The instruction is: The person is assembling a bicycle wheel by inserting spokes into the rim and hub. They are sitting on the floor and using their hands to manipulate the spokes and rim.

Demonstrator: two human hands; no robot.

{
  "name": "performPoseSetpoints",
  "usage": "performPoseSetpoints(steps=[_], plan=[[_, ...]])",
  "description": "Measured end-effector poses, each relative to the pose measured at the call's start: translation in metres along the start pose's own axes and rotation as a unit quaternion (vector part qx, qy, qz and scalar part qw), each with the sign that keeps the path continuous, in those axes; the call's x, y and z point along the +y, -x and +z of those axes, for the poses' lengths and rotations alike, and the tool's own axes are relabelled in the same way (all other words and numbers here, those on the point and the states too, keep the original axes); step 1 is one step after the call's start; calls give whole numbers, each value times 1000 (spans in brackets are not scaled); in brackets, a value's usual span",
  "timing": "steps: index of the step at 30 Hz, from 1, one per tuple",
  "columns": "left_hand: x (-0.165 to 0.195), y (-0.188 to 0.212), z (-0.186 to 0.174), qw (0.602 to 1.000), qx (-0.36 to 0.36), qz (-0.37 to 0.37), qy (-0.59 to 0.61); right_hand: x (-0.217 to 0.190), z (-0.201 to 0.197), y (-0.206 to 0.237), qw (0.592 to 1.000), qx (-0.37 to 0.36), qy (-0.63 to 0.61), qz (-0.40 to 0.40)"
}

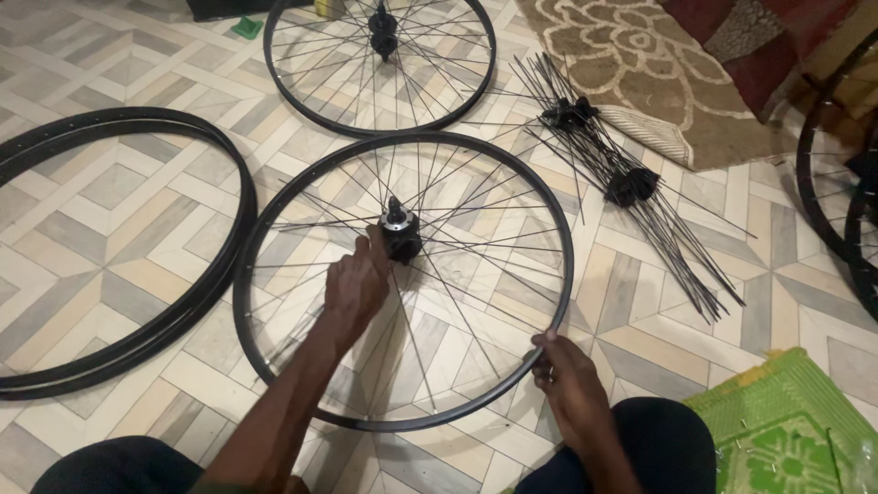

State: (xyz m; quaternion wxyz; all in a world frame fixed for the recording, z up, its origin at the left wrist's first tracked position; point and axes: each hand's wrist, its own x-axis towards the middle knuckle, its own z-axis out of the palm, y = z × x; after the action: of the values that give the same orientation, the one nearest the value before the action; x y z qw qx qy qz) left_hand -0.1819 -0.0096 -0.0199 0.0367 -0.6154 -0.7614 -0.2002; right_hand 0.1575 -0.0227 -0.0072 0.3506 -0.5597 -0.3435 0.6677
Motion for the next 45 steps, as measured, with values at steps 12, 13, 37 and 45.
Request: performPoseSetpoints(steps=[12, 13, 37, 45], plan=[[32, 13, -41, 985, 129, 68, -87, -2, 5, -1, 994, -5, 55, -93], [31, 12, -39, 984, 132, 63, -100, -1, 5, -2, 994, -3, 56, -91], [18, 14, -14, 996, 30, -1, -85, -11, 9, 3, 992, 1, 78, -95], [18, 6, -6, 999, -32, -33, -27, -11, 8, 1, 991, 12, 86, -103]])
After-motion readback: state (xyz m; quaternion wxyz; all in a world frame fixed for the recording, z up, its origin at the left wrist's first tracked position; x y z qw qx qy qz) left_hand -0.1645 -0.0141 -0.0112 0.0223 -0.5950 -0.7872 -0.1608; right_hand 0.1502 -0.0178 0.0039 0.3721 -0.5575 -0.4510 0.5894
